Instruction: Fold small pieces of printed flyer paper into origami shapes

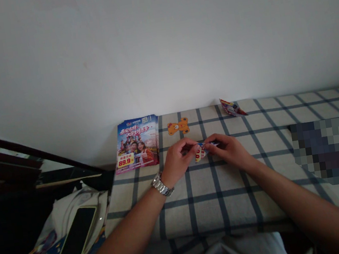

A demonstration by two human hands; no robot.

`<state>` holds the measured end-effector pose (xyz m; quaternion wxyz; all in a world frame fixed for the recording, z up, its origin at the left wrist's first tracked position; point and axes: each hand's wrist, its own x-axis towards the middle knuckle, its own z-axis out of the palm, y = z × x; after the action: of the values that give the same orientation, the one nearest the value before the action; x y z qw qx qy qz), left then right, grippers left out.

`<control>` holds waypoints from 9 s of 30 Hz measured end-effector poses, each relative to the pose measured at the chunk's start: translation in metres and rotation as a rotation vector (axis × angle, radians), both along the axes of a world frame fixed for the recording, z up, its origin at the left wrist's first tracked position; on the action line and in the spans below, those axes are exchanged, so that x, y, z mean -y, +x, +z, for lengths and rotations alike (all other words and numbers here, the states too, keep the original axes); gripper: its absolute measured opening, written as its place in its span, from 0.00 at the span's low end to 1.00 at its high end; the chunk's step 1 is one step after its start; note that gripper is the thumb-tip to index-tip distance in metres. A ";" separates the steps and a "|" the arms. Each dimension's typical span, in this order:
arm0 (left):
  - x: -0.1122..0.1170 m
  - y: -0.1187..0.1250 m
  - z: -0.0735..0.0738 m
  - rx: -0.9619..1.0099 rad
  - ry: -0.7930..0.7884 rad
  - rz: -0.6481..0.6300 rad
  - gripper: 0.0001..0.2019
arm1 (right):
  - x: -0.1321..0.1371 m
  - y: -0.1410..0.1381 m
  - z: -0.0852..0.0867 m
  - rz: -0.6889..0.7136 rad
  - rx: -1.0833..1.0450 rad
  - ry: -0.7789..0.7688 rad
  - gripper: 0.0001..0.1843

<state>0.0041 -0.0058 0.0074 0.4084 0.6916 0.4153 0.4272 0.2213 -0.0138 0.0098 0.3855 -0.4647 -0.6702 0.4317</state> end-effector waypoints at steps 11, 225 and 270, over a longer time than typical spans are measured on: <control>-0.004 -0.003 -0.002 0.073 0.008 0.077 0.11 | -0.003 0.002 -0.006 0.023 -0.113 -0.151 0.18; -0.006 -0.003 -0.001 0.084 0.060 0.055 0.10 | -0.005 0.008 -0.002 -0.100 -0.132 -0.058 0.20; -0.002 0.000 -0.002 0.046 -0.042 -0.052 0.08 | -0.001 0.005 0.001 -0.012 -0.103 -0.058 0.18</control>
<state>0.0039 -0.0034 0.0052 0.4433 0.6832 0.3966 0.4235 0.2264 -0.0132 0.0111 0.4086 -0.4569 -0.6338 0.4718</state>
